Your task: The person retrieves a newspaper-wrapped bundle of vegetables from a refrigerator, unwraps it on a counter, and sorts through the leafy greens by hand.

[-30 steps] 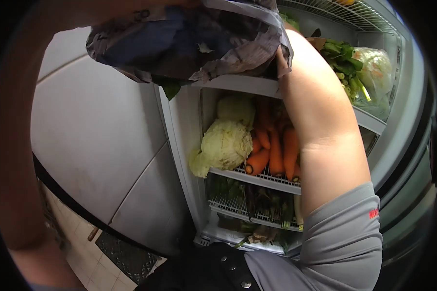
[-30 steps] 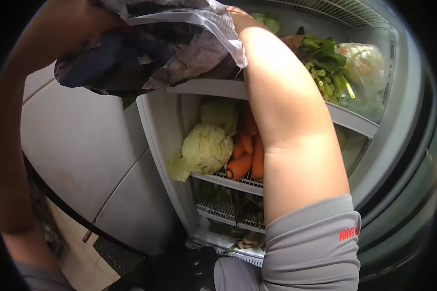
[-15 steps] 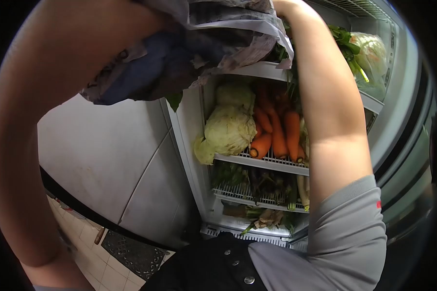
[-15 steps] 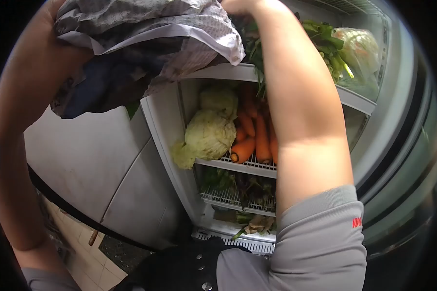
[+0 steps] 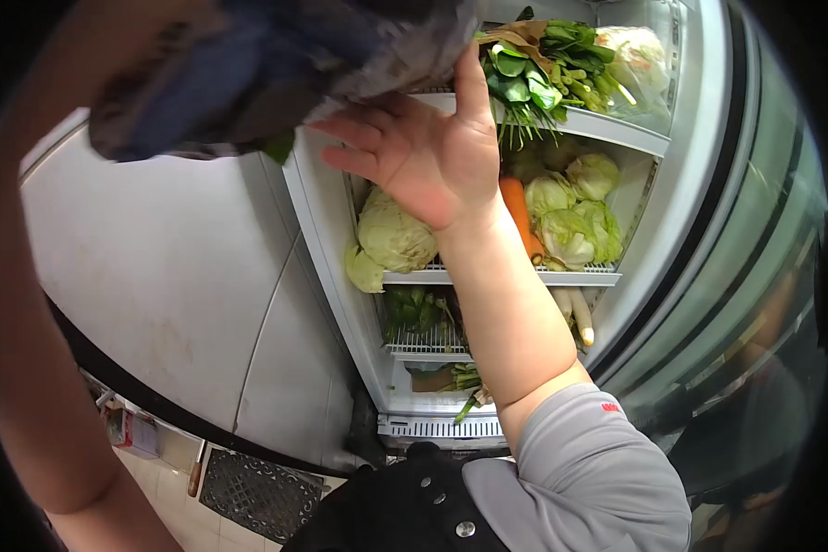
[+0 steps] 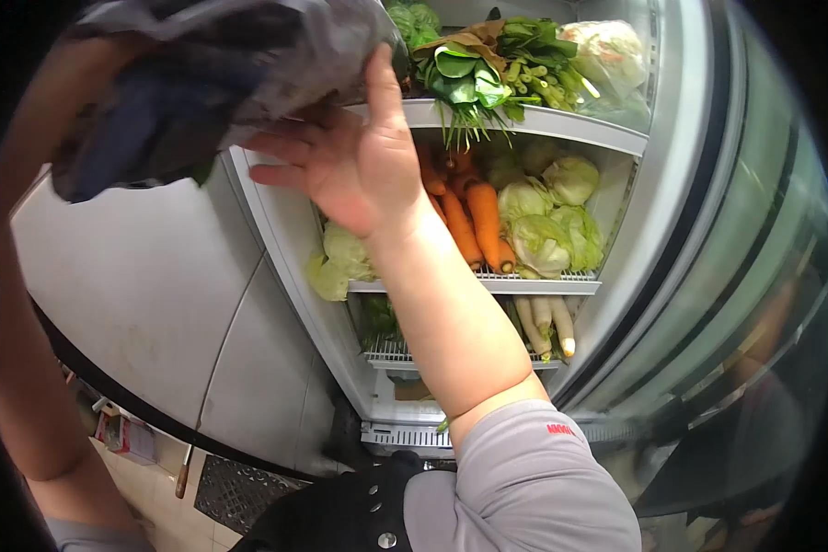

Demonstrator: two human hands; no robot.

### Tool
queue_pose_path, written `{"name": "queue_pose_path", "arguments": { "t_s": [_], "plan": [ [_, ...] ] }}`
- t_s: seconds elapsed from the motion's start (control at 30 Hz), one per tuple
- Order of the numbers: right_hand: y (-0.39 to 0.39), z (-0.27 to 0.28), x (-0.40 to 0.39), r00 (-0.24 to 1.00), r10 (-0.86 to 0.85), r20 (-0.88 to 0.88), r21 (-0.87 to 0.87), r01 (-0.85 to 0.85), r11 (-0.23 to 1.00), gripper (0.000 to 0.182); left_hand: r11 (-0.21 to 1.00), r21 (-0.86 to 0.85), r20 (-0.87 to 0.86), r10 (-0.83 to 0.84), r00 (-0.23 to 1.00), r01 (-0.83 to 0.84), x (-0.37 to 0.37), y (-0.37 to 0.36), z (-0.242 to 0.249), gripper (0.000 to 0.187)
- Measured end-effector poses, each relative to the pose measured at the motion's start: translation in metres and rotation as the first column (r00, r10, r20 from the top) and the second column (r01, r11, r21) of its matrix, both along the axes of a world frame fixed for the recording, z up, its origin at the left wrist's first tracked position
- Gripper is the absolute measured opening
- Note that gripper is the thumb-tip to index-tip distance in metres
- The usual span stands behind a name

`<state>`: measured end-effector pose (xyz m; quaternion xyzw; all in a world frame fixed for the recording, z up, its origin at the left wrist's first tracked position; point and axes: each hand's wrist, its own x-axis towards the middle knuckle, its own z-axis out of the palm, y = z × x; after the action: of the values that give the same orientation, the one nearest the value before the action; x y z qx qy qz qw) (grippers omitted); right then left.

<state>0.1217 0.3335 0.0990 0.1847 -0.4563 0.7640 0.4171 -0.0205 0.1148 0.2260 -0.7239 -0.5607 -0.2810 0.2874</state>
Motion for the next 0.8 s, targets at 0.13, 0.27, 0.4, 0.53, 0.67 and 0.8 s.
{"name": "queue_pose_path", "arguments": {
  "t_s": [0.13,0.27,0.4,0.53,0.67,0.8],
  "plan": [
    [-0.047,0.006,0.007,0.995,-0.050,-0.089,0.069,0.056,0.996,0.124,0.999,0.020,-0.003,0.026,1.000,-0.026,-0.005,-0.012,-0.005,0.024],
    [-0.061,0.000,0.023,0.989,-0.122,-0.085,-0.021,0.120,0.992,0.107,0.993,0.113,-0.046,0.049,0.998,-0.043,-0.007,-0.041,-0.022,0.023],
    [-0.056,-0.030,0.048,0.984,-0.179,-0.009,-0.075,0.178,0.981,0.104,0.969,0.222,-0.177,-0.065,0.982,0.104,0.033,-0.052,-0.063,0.022],
    [-0.053,-0.070,0.033,0.982,-0.149,0.119,-0.103,0.162,0.981,0.101,0.982,0.186,-0.114,-0.025,0.993,0.046,0.052,-0.064,-0.130,0.049],
    [-0.080,-0.104,0.006,0.978,-0.079,0.194,-0.159,0.111,0.981,0.098,0.994,0.061,0.042,-0.092,0.995,0.090,0.072,-0.095,-0.156,0.087],
    [-0.121,-0.126,-0.026,0.968,0.004,0.250,-0.195,0.046,0.980,0.096,0.899,0.343,0.178,-0.347,0.921,0.272,0.079,-0.128,-0.144,0.057]
  ]
}}
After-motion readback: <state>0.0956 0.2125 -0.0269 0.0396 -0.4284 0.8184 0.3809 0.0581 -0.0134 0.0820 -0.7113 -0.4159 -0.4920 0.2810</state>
